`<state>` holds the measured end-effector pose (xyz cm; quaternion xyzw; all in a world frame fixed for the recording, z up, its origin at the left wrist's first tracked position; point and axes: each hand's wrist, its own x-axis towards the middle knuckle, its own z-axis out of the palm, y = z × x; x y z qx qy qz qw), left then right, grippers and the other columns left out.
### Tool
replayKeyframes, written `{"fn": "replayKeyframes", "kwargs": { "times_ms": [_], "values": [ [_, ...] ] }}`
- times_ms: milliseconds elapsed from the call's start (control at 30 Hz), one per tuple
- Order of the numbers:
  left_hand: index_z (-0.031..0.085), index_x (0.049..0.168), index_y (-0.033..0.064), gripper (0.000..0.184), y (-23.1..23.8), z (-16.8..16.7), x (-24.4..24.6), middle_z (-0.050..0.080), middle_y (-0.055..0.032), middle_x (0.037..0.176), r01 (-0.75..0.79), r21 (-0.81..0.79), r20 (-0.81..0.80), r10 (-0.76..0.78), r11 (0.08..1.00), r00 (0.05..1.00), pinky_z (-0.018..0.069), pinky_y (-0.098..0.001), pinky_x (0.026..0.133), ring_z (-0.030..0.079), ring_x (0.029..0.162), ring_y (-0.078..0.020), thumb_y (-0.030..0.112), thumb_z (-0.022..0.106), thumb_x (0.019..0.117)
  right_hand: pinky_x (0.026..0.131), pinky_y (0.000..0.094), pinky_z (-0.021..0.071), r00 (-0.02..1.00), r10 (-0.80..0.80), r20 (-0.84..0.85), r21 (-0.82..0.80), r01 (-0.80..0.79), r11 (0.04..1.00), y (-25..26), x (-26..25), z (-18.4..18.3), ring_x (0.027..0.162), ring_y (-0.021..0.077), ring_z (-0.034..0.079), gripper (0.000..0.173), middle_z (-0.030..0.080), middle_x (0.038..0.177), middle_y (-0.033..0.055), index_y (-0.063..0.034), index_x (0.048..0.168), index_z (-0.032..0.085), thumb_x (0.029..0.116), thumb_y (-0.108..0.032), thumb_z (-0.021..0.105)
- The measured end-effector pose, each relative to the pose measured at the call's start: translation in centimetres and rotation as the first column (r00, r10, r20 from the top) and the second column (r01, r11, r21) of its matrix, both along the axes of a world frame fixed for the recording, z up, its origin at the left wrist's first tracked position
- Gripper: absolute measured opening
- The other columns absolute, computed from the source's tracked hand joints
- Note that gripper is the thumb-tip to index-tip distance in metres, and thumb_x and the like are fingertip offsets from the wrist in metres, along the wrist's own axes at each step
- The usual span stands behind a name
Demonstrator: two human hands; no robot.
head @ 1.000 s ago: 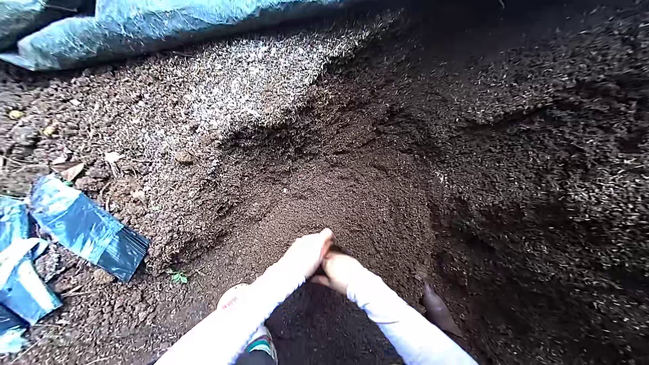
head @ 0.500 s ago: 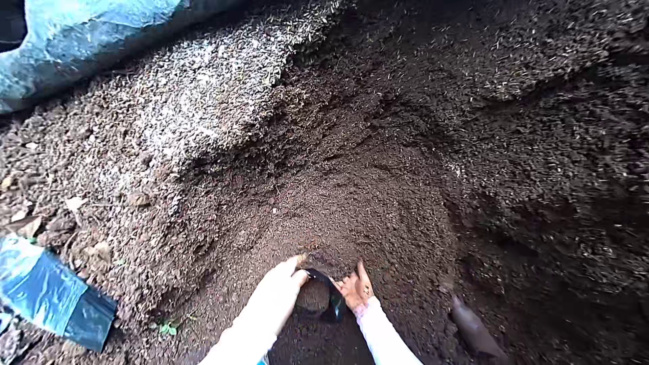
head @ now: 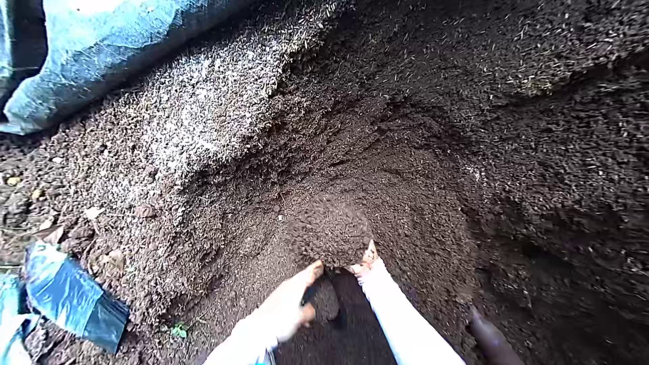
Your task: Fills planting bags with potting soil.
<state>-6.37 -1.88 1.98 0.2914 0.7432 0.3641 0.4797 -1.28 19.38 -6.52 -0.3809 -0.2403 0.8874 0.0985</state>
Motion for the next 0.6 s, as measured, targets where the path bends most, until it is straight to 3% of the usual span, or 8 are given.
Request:
{"fn": "replayKeyframes", "kwargs": {
  "times_ms": [33,100,200,267,333,433,500,600],
  "values": [
    [0.032,0.162,0.0109,0.084,0.1,0.3,-0.3,0.037,-0.0114,0.164,-0.059,-0.026,0.061,0.06,0.998,0.996,0.0528,-0.0442,0.104,0.055,0.136,-0.0222,0.001,0.065,0.0851,0.068,0.0349,0.0608,0.996,0.027,-0.08,0.019,-0.025,0.999,0.4,0.5,1.6,0.086,0.0129,0.07,0.063,0.071,0.097,0.0042,-0.0134,0.126,0.052,0.1082,-0.058,0.012],
    [0.037,0.156,0.0074,0.077,0.5,0.8,-0.6,0.053,-0.0186,0.145,-0.163,-0.058,0.155,0.17,0.985,0.973,0.0607,-0.0468,0.085,0.068,0.109,-0.0269,0.002,0.066,0.0856,0.067,0.0316,0.0601,0.99,0.072,-0.118,0.048,-0.067,0.997,0.6,2.0,5.2,0.083,0.0106,0.07,0.058,0.071,0.093,0.002,-0.0132,0.122,0.053,0.1098,-0.054,0.014],
    [0.045,0.146,0.0016,0.065,1.1,1.2,-0.3,0.064,-0.0181,0.118,-0.206,-0.039,0.159,0.21,0.978,0.965,0.0602,-0.0423,0.079,0.069,0.09,-0.0232,0.002,0.071,0.0865,0.066,0.0342,0.0622,0.972,0.187,-0.139,0.001,-0.189,0.982,0.0,3.8,9.6,0.081,0.0136,0.073,0.063,0.075,0.089,0.0031,-0.0162,0.109,0.062,0.1066,-0.062,0.019],
    [0.046,0.147,0.0013,0.073,1.5,1.5,0.4,0.064,-0.0178,0.125,-0.204,-0.004,0.089,0.203,0.979,0.975,0.0586,-0.0434,0.091,0.069,0.105,-0.0237,-0.001,0.078,0.0807,0.072,0.0375,0.0632,0.942,0.286,-0.176,-0.014,-0.293,0.956,-0.7,5.1,10.9,0.088,0.0165,0.074,0.066,0.076,0.096,0.0039,-0.0186,0.11,0.064,0.1056,-0.064,0.016],
    [0.042,0.151,-0.0001,0.081,1.5,2.0,1.1,0.06,-0.0205,0.138,-0.17,-0.02,0.022,0.17,0.985,0.985,0.0474,-0.0476,0.109,0.06,0.127,-0.0283,-0.001,0.08,0.0793,0.075,0.039,0.0626,0.937,0.328,-0.118,0.044,-0.325,0.945,-1.7,5.9,11.8,0.09,0.0179,0.073,0.066,0.075,0.099,0.0051,-0.0171,0.114,0.064,0.1079,-0.058,0.012],
    [0.05,0.139,-0.007,0.065,1.1,2.1,2.3,0.06,-0.0248,0.133,-0.138,-0.087,-0.063,0.132,0.987,0.989,0.0443,-0.05,0.11,0.058,0.127,-0.0333,0.009,0.079,0.0835,0.075,0.034,0.0614,0.949,0.314,0.039,0.282,-0.312,0.907,-3.5,6.4,13.3,0.087,0.0138,0.071,0.047,0.073,0.097,0.0044,-0.0111,0.118,0.059,0.1124,-0.038,0.021],
    [0.044,0.144,-0.0103,0.071,0.5,2.4,2.9,0.054,-0.0275,0.142,-0.129,-0.11,-0.097,0.118,0.986,0.988,0.0383,-0.0482,0.117,0.052,0.136,-0.0346,0.012,0.078,0.0864,0.09,0.0342,0.0562,0.931,0.334,0.15,0.44,-0.365,0.82,-4.4,6.9,14.4,0.104,0.0148,0.066,0.041,0.066,0.118,0.0096,-0.0026,0.138,0.052,0.1119,-0.026,0.032],
    [0.04,0.149,-0.0088,0.077,-0.5,2.4,3.2,0.048,-0.0261,0.151,-0.136,-0.07,-0.146,0.125,0.988,0.981,0.0329,-0.0443,0.122,0.045,0.144,-0.0322,0.012,0.078,0.0862,0.102,0.0378,0.0519,0.828,0.412,0.38,0.609,-0.56,0.562,-4.9,7.2,15.4,0.124,0.0195,0.059,0.046,0.057,0.14,0.0163,0.0021,0.147,0.046,0.1077,-0.022,0.047]
  ]
}}
